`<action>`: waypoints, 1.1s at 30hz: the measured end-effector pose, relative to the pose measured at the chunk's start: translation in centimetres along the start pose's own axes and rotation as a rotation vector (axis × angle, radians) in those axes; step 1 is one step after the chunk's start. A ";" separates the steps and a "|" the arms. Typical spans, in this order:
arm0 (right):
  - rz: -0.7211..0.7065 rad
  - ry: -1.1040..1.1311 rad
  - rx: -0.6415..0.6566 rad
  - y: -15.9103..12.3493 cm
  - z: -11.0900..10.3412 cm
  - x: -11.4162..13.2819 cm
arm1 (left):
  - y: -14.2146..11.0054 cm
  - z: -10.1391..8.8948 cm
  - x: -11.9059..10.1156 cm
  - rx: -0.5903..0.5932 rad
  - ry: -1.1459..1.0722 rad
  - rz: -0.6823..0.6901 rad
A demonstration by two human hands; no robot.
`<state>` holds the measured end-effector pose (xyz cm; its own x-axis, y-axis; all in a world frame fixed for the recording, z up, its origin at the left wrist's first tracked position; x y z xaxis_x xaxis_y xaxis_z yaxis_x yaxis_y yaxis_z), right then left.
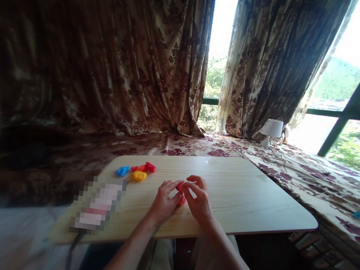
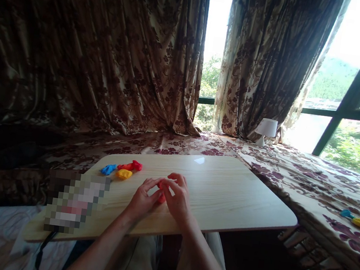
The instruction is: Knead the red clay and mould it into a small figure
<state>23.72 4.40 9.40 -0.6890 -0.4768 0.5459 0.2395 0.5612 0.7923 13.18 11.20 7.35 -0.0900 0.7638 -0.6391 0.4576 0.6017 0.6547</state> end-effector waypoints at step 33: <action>-0.003 -0.011 -0.023 0.1 -0.3 0.5 | -0.3 -0.6 1.2 -0.082 -0.127 -0.181</action>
<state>23.63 3.98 9.81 -0.6969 -0.4712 0.5407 0.2528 0.5441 0.8000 12.42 12.05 6.58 -0.0500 0.6092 -0.7914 0.3703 0.7473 0.5518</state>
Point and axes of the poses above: each hand's wrist, its own y-axis towards the middle knuckle, its own z-axis out of the palm, x = y × z, the point moved 9 cm from there along y, towards the middle knuckle, and after that the axes turned 4 degrees about z, right-handed, at the moved point
